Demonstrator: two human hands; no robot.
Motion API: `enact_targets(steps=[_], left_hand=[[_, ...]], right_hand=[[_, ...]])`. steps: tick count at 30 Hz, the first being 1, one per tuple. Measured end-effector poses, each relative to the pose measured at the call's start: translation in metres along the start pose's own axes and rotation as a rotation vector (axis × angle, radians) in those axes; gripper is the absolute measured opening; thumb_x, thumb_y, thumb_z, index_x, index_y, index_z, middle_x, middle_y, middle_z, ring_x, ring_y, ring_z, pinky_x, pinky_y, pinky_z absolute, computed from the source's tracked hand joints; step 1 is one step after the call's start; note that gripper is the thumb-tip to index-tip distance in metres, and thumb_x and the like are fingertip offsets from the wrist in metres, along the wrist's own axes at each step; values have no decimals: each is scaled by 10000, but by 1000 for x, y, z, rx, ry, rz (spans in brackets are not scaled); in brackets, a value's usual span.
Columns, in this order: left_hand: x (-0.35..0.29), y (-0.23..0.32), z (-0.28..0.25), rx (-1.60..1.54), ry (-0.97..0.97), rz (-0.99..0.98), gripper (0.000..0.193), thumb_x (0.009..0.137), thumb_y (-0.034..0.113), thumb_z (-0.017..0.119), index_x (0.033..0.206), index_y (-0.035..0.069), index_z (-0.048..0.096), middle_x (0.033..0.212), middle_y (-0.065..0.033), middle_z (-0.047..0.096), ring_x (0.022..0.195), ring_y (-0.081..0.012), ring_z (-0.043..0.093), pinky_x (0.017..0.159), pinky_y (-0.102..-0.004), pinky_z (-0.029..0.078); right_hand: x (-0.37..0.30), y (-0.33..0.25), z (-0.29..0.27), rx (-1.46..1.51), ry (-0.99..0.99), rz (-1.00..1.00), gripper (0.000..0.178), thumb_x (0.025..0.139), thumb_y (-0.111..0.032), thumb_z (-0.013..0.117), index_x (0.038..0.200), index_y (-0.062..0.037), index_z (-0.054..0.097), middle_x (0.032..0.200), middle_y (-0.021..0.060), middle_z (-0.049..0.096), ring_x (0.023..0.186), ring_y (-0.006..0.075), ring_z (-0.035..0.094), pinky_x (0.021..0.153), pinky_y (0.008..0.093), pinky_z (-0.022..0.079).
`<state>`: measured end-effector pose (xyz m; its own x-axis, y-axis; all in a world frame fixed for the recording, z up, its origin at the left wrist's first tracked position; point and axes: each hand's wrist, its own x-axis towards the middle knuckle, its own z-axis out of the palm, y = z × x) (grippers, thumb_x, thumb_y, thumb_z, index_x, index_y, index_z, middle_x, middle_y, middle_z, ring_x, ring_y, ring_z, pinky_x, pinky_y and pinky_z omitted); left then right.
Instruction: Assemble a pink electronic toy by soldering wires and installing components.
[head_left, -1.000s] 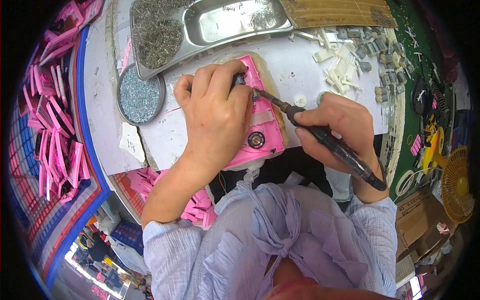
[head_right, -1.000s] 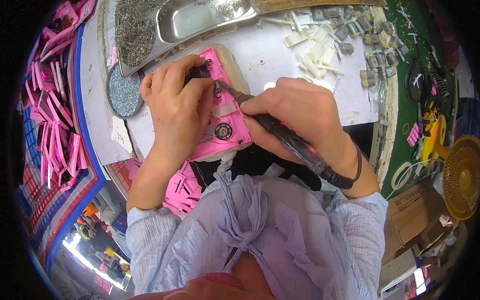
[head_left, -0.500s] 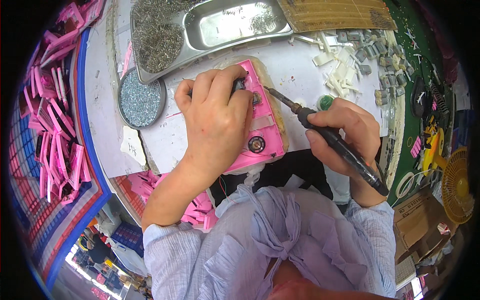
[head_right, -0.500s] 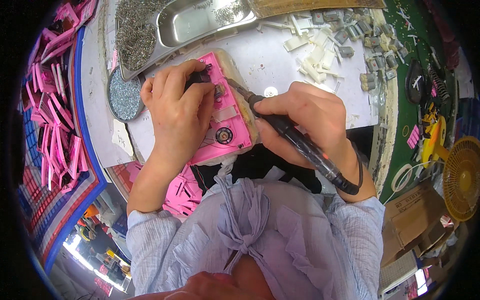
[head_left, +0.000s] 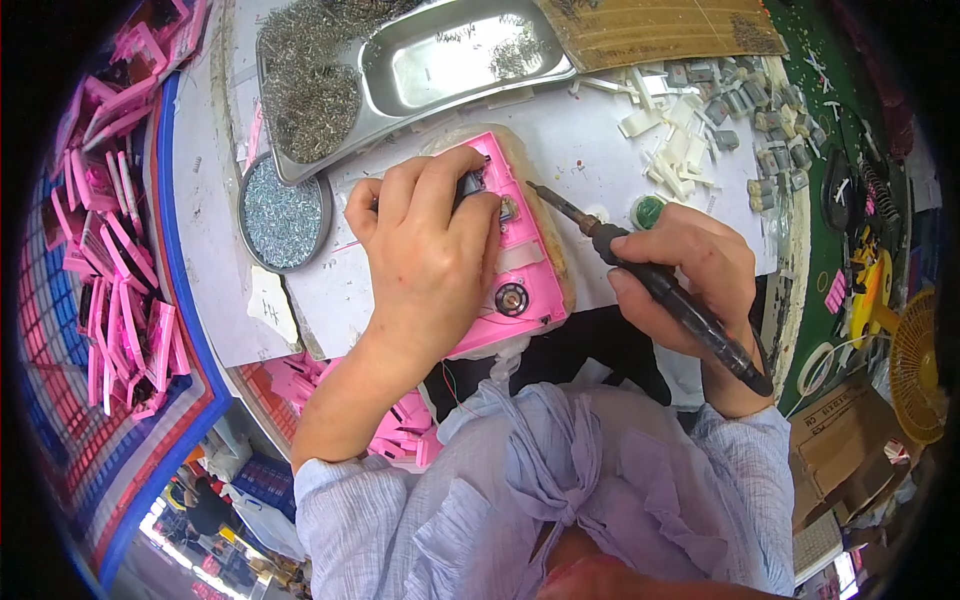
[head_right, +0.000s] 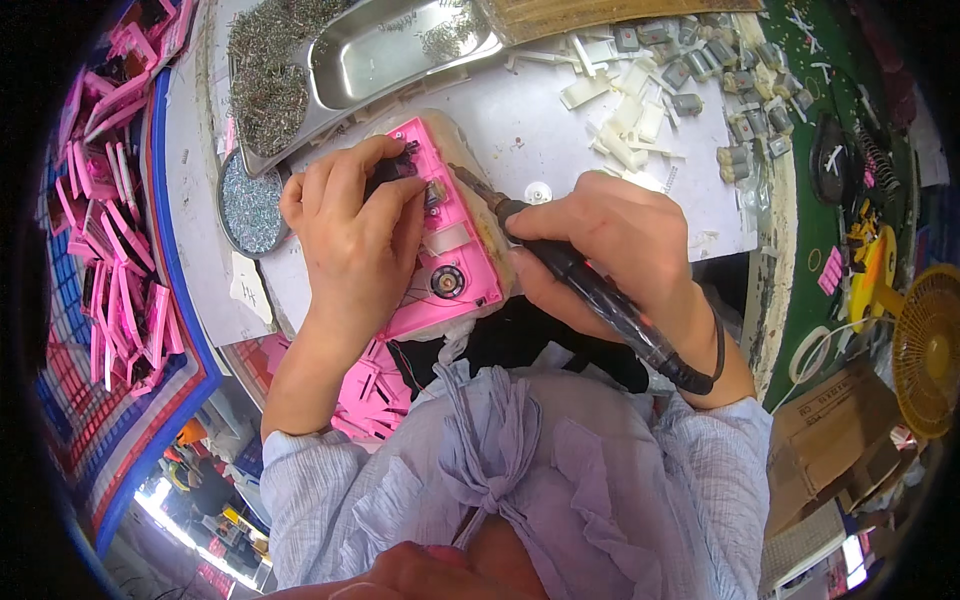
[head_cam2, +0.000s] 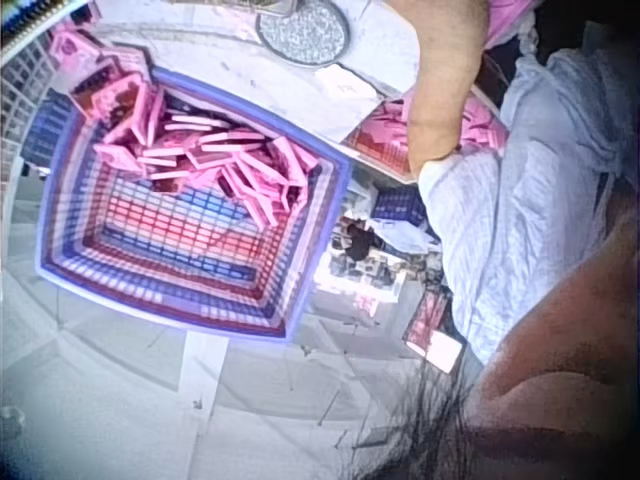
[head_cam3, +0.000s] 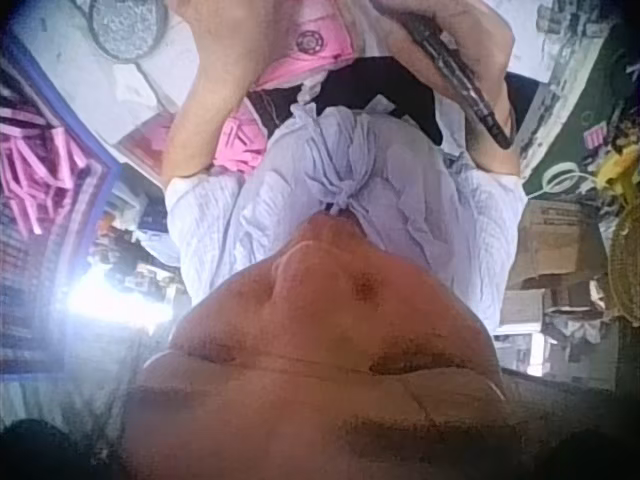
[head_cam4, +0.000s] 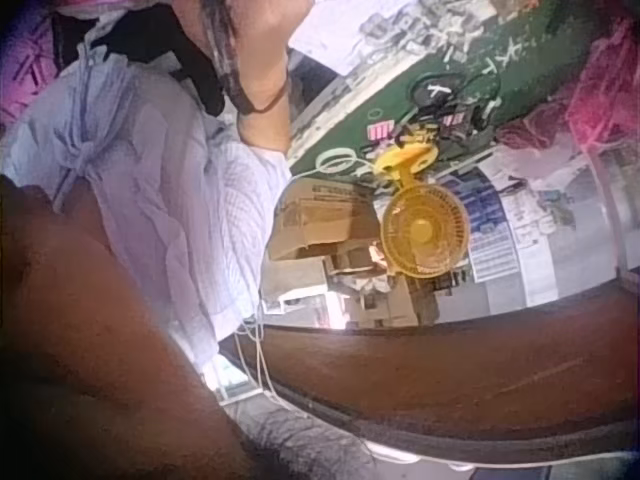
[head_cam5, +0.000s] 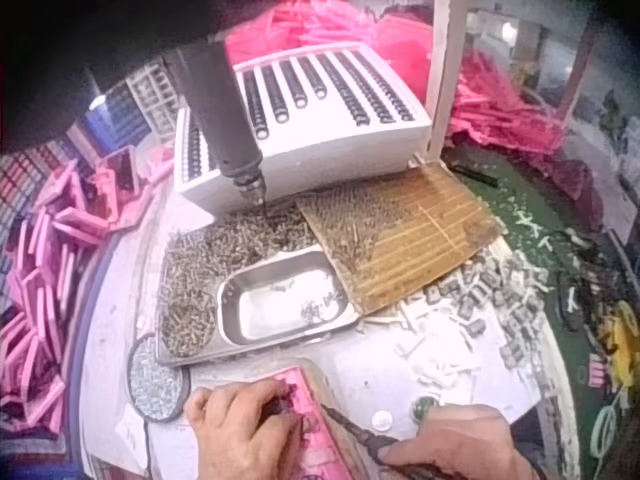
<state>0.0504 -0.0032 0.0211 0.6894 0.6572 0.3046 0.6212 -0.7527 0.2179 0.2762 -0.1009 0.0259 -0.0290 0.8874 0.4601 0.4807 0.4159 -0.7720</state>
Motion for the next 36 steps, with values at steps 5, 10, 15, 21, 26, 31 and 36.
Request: enact_targets(steps=[5,10,15,21,26,31,36], left_hand=[[-3,-8,-6,-89,36,47,287,760,137,799,1036,106,723,1212,-52,659,1107,-270,595,962,-451,368],[-27,-36,-34,-109,47,-180,482,827,177,815,1260,71,634,1259,-103,636,1082,-333,641,885,-442,503],[-56,-43,-39,-8,-71,-291,295,882,118,776,1155,53,685,1013,-114,660,826,-292,695,680,-378,550],[-51,-48,-42,-167,9,-284,78,882,3,753,956,28,749,920,-104,703,743,-196,684,610,-288,537],[-37,-36,-15,-780,255,-446,60,911,-37,720,961,-21,691,1074,-145,740,792,-120,705,606,-218,551],[-35,-30,-3,-1393,270,-702,86,964,-15,690,1010,-34,620,1015,-144,740,764,-127,723,661,-222,584],[-37,-34,-3,-1459,252,-729,113,966,-12,696,1056,-50,640,951,-132,740,748,-130,722,676,-227,587]], right_hand=[[0,1,0,8,1,-4,247,737,19,805,964,-3,708,765,68,687,534,192,542,480,312,416],[0,1,-6,-12,20,26,250,740,25,801,969,10,703,723,79,663,534,182,537,480,303,403],[7,-1,0,-2,36,14,287,715,44,801,980,28,691,700,87,644,534,172,521,494,290,392],[7,-8,7,53,67,52,325,738,49,800,1042,35,690,770,94,670,607,168,573,547,281,430],[13,-19,42,395,136,328,408,831,16,804,1219,2,679,1008,107,712,887,132,671,797,258,532],[41,-8,84,407,131,234,420,863,14,757,1268,-42,663,1046,89,710,909,128,688,800,280,550],[66,-6,109,413,107,216,436,890,22,689,1309,-86,636,1025,82,702,883,153,704,783,283,561]])
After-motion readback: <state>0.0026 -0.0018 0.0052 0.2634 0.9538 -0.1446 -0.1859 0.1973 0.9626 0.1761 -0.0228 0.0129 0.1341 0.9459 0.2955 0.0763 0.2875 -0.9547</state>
